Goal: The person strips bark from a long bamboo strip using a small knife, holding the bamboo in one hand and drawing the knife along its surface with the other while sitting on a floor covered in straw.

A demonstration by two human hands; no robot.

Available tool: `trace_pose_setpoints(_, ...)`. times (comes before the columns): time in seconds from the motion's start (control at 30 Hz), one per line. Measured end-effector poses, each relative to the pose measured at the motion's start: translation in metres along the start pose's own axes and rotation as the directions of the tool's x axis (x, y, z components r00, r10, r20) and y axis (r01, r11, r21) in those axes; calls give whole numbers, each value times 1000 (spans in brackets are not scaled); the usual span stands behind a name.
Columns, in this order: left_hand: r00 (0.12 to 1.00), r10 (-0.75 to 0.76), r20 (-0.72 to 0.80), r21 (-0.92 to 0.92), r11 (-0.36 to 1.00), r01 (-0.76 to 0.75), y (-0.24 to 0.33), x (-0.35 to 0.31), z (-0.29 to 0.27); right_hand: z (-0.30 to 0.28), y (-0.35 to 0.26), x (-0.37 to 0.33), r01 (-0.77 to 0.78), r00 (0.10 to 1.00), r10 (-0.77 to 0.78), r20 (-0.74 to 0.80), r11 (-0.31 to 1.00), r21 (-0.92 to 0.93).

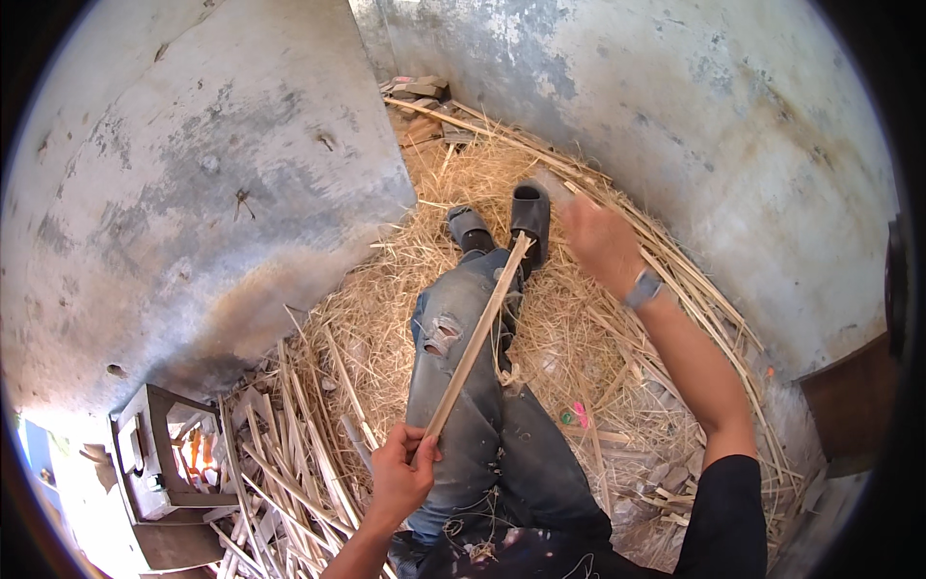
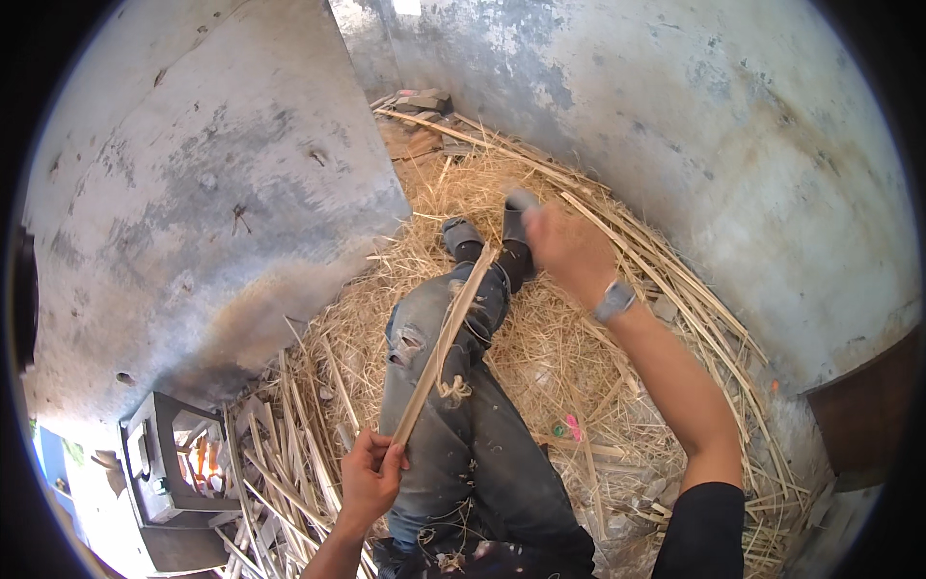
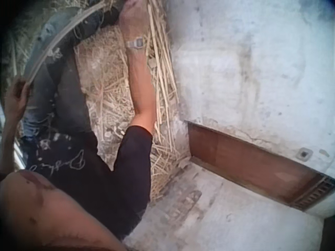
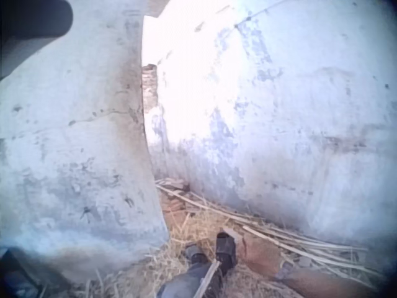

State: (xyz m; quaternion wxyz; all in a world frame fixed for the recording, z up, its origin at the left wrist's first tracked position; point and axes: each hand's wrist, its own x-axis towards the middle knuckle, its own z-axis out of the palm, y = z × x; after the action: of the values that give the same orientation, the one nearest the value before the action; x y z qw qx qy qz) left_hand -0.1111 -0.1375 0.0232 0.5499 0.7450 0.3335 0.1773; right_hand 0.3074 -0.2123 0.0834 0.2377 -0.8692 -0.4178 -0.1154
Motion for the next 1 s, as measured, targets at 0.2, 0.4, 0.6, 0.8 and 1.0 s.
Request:
trace_pose_setpoints(0.2, 996, -75, 39, -102, 992, 78, -6, 1, 0, -23, 41, 8, -160, 980, 184, -81, 956, 247)
trace_pose_setpoints(0.4, 966, -215, 143, -325, 912, 252, 16, 11, 0, -30, -12, -38, -50, 998, 22, 54, 802, 596)
trace_pose_setpoints(0.6, 993, 120, -15, 49, 992, -119, 7, 16, 7, -14, -69, -95, 196, 963, -266, 44, 804, 562)
trace_pose_setpoints(0.8, 994, 96, -43, 6, 995, -96, -4, 14, 17, 8, -88, -130, 309, 907, -363, 216, 919, 246)
trace_pose_setpoints(1.0, 1000, -9, 26, 44, 999, 8, 13, 10, 15, 17, -46, -77, 158, 977, -183, 112, 966, 204)
